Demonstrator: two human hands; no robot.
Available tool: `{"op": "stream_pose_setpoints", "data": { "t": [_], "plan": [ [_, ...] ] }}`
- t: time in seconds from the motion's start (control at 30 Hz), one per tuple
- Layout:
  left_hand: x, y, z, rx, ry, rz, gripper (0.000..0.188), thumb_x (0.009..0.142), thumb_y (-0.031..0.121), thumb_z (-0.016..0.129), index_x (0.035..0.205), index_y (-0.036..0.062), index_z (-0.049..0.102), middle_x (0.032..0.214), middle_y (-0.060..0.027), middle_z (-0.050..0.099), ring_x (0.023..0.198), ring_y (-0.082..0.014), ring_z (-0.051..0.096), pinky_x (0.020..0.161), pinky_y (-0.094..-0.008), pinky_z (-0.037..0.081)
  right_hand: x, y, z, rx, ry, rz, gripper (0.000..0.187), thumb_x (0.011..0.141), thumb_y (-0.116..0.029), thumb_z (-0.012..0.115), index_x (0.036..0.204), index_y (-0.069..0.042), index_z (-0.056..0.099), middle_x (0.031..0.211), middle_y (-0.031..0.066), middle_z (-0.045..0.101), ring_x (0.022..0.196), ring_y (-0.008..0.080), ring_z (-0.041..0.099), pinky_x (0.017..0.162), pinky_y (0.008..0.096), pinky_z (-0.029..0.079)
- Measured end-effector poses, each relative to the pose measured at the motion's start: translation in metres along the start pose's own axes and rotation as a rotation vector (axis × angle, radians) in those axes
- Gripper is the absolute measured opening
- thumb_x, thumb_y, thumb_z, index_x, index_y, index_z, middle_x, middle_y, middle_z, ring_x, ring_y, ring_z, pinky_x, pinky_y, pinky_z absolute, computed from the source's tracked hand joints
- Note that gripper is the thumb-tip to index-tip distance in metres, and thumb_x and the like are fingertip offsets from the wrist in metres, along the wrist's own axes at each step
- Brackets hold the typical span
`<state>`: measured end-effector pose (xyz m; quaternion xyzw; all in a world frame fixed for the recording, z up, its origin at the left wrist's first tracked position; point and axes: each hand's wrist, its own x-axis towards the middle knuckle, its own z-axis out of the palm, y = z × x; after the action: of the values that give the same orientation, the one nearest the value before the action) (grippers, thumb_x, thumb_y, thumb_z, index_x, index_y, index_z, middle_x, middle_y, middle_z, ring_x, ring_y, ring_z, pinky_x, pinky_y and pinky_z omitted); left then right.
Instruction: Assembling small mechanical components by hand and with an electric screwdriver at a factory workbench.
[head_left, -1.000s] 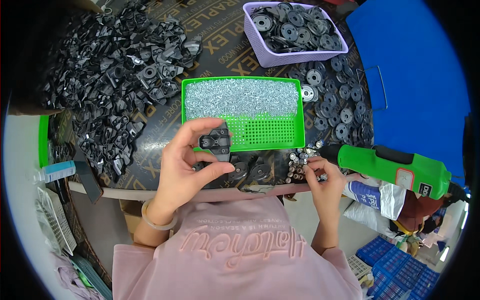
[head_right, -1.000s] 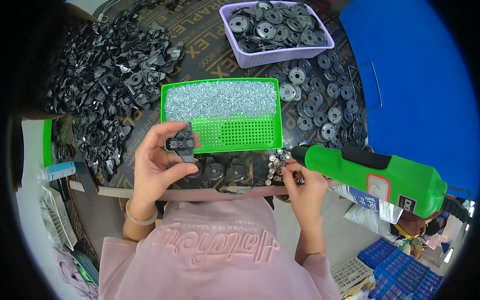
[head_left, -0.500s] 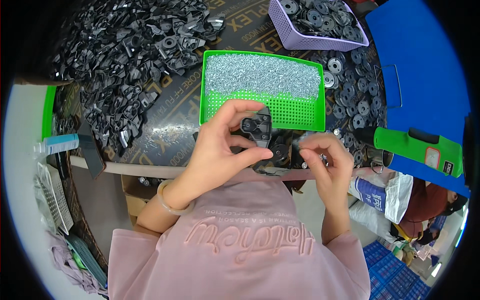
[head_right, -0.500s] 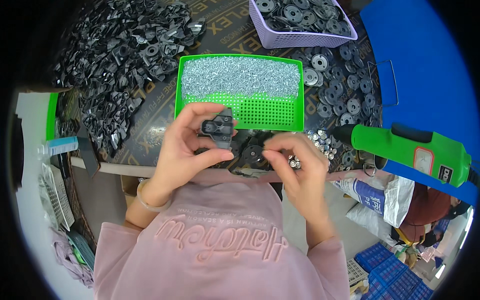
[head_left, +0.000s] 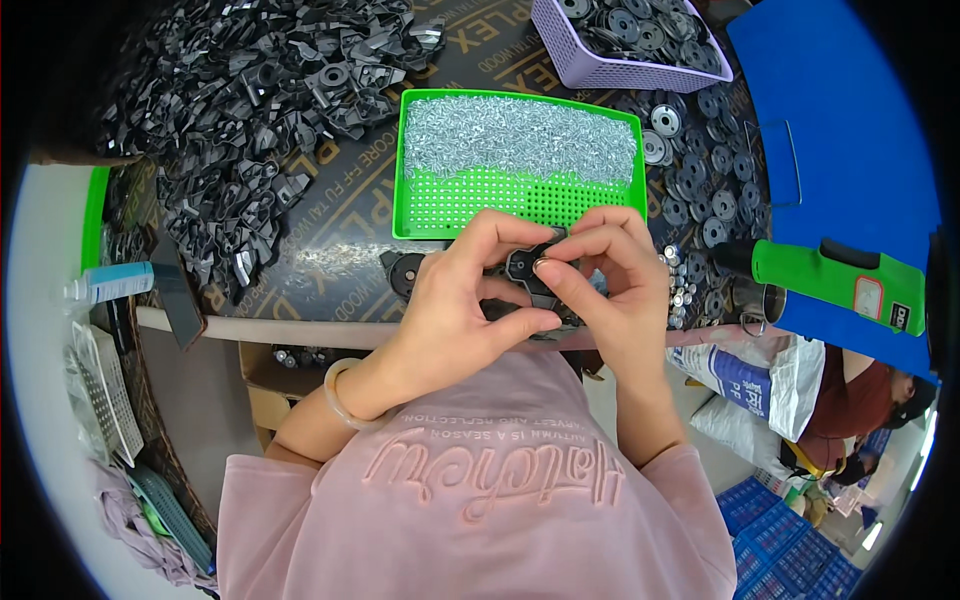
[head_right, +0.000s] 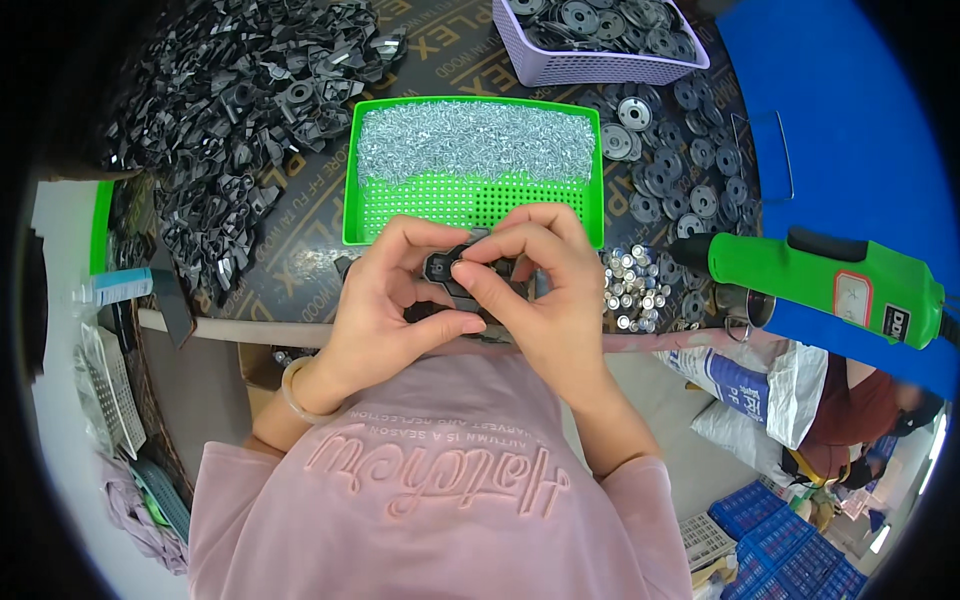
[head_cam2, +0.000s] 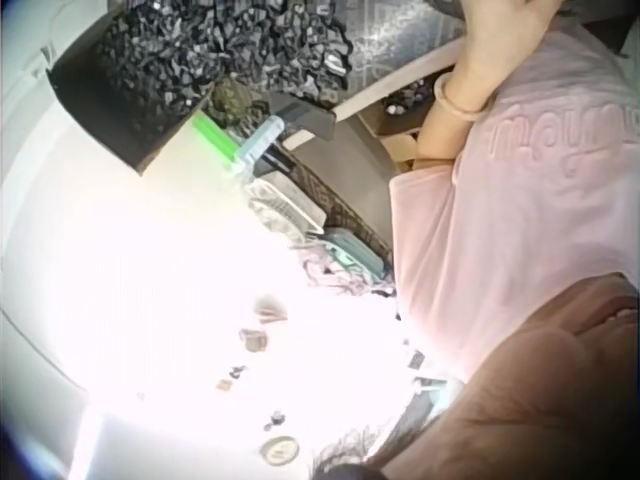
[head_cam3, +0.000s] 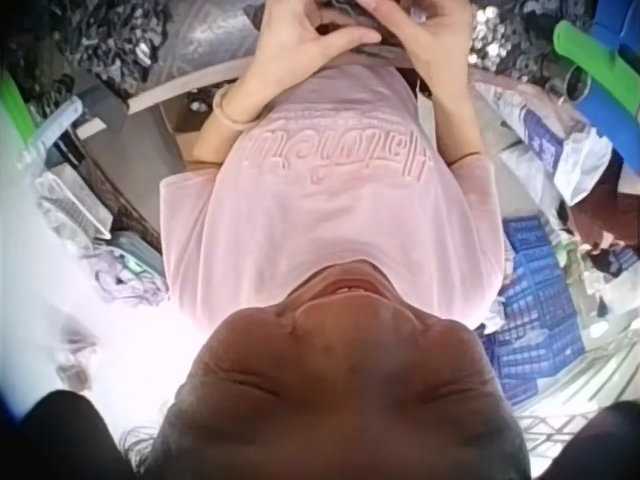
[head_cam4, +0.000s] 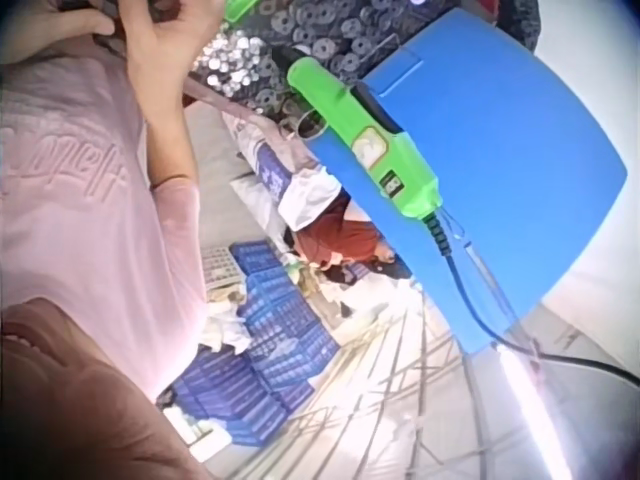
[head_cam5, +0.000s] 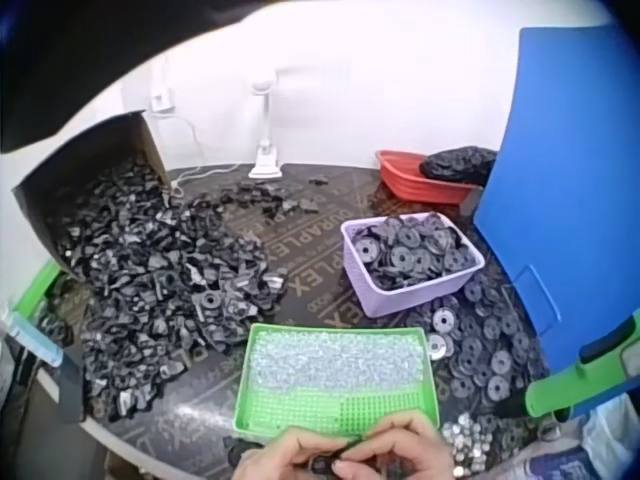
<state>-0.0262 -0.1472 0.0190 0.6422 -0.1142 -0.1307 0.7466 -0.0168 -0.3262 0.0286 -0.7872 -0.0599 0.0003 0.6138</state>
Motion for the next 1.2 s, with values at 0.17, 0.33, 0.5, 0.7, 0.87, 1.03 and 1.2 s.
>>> {"op": "stream_pose_setpoints", "data": {
  "t": [0.17,0.33,0.5,0.7,0.87,1.03,1.2],
  "plan": [
    [0.001,0.001,0.001,0.008,-0.007,0.011,0.062,0.074,-0.011,0.079,0.127,-0.0021,0.047,0.128,-0.0149,0.054,0.12,-0.021,0.056,0.081,-0.0293,0.062,0.0,0.002,0.002,0.12,0.037,0.021,0.017,0.075,-0.011,0.084,0.088,-0.008,0.074,0.097,0.001,0.056,0.08,0.0088,0.052,0.064,0.0231,0.042],
    [0.002,0.0,0.002,0.037,0.029,0.061,0.057,0.074,-0.007,0.08,0.125,-0.003,0.054,0.124,-0.0146,0.062,0.109,-0.0188,0.064,0.079,-0.0289,0.063,-0.008,-0.001,0.001,0.0,0.039,-0.02,0.016,0.075,-0.011,0.084,0.089,-0.008,0.075,0.097,0.0015,0.055,0.08,0.0095,0.053,0.063,0.0237,0.042],
    [0.0,0.001,-0.001,-0.139,-0.028,-0.012,0.058,0.077,-0.012,0.076,0.129,-0.0022,0.053,0.131,-0.0129,0.056,0.11,-0.0171,0.061,0.08,-0.0273,0.063,-0.026,-0.007,-0.008,-0.23,0.151,-0.17,0.018,0.082,0.0,0.074,0.1,-0.003,0.076,0.107,0.0093,0.061,0.088,0.0166,0.063,0.069,0.0266,0.052],
    [0.0,0.003,-0.016,-0.204,-0.06,-0.061,0.064,0.078,-0.014,0.074,0.136,-0.0017,0.05,0.128,-0.0105,0.055,0.115,-0.0141,0.056,0.078,-0.0244,0.06,-0.047,0.027,-0.085,-0.475,0.253,0.039,0.016,0.083,-0.002,0.074,0.099,-0.001,0.075,0.094,0.0113,0.068,0.078,0.0191,0.065,0.071,0.0301,0.051],
    [0.001,-0.002,-0.014,-0.281,-0.045,-0.111,0.067,0.079,-0.014,0.073,0.137,0.0003,0.044,0.128,-0.0084,0.054,0.11,-0.0133,0.056,0.079,-0.0242,0.057,0.035,0.068,-0.133,-0.73,0.347,-0.073,0.033,0.081,-0.008,0.076,0.113,-0.005,0.071,0.11,0.013,0.069,0.092,0.0255,0.065,0.08,0.0326,0.051],
    [-0.002,0.004,-0.017,-0.314,-0.017,-0.101,0.065,0.08,-0.014,0.071,0.137,-0.0023,0.042,0.13,-0.0136,0.052,0.113,-0.0214,0.058,0.087,-0.0303,0.058,0.072,0.095,-0.142,-1.042,0.155,-0.2,0.036,0.081,-0.019,0.077,0.114,-0.009,0.071,0.112,0.0125,0.068,0.103,0.0347,0.062,0.091,0.0412,0.049],
    [0.001,0.005,-0.027,-0.316,0.002,-0.066,0.066,0.081,-0.015,0.068,0.139,-0.0045,0.039,0.133,-0.0177,0.05,0.115,-0.0286,0.061,0.092,-0.0369,0.059,0.066,0.084,-0.137,-0.856,0.287,0.0,0.035,0.087,-0.018,0.075,0.12,-0.01,0.069,0.111,0.0116,0.066,0.098,0.0249,0.065,0.08,0.0341,0.053]
  ]
}}
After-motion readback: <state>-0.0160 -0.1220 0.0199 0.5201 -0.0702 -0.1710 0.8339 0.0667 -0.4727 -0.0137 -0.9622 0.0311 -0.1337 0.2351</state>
